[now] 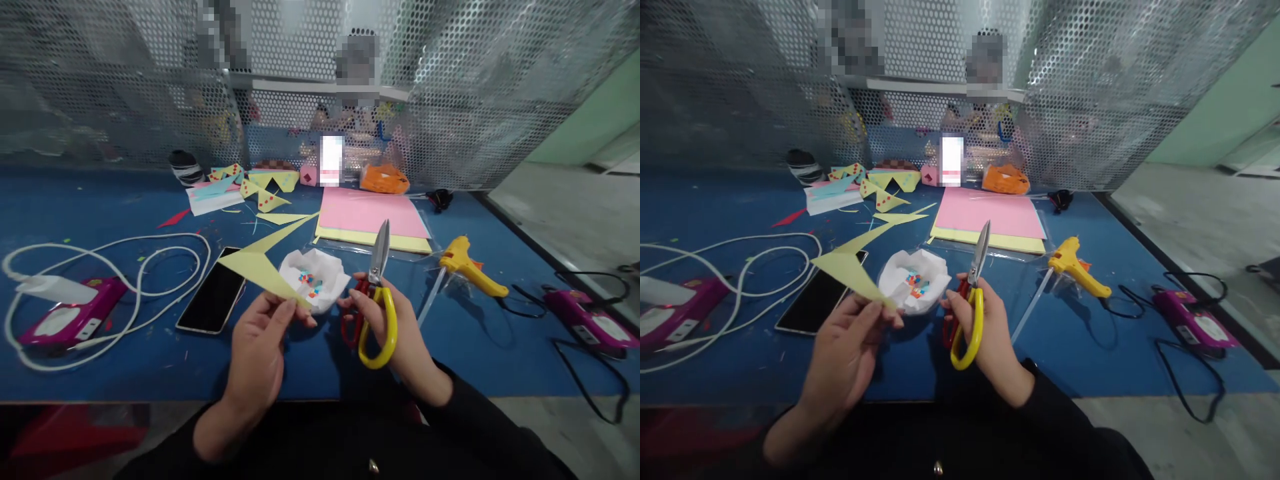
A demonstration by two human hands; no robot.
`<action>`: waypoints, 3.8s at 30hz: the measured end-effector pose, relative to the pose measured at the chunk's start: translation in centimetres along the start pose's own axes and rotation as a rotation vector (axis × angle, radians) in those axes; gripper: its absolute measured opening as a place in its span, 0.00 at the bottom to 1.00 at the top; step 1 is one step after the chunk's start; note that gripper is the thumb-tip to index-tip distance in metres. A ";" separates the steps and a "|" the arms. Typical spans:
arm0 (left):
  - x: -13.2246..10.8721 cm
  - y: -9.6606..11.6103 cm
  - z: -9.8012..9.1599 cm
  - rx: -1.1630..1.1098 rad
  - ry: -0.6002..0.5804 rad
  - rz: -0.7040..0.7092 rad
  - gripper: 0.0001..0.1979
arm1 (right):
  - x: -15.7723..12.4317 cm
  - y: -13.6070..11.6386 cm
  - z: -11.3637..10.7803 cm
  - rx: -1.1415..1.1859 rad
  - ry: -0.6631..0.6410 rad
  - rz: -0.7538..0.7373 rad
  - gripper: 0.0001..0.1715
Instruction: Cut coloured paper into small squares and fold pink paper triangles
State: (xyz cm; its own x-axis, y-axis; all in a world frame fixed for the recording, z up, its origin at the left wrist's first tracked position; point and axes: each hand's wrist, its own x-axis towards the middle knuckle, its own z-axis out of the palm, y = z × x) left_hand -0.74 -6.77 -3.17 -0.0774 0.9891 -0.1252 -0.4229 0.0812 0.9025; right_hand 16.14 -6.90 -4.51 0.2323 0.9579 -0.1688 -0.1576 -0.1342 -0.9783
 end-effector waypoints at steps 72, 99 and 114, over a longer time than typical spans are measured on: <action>3.8 0.0 2.8 0.285 -0.197 -0.096 0.04 | 1.2 -1.3 -2.6 -0.168 -0.187 -0.308 0.20; 3.4 1.3 0.7 0.138 0.015 -0.015 0.05 | 0.8 -1.3 -4.0 -0.986 -0.399 -0.640 0.34; 3.4 1.0 0.8 0.144 0.022 -0.082 0.05 | 0.7 -1.0 -4.0 -1.011 -0.403 -0.656 0.37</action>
State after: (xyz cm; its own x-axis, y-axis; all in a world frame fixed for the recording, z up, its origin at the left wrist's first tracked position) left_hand -0.70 -3.25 -2.35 -0.0686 0.9756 -0.2087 -0.2946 0.1800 0.9385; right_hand 20.29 -7.11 -4.10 -0.3461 0.9031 0.2542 0.7171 0.4293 -0.5490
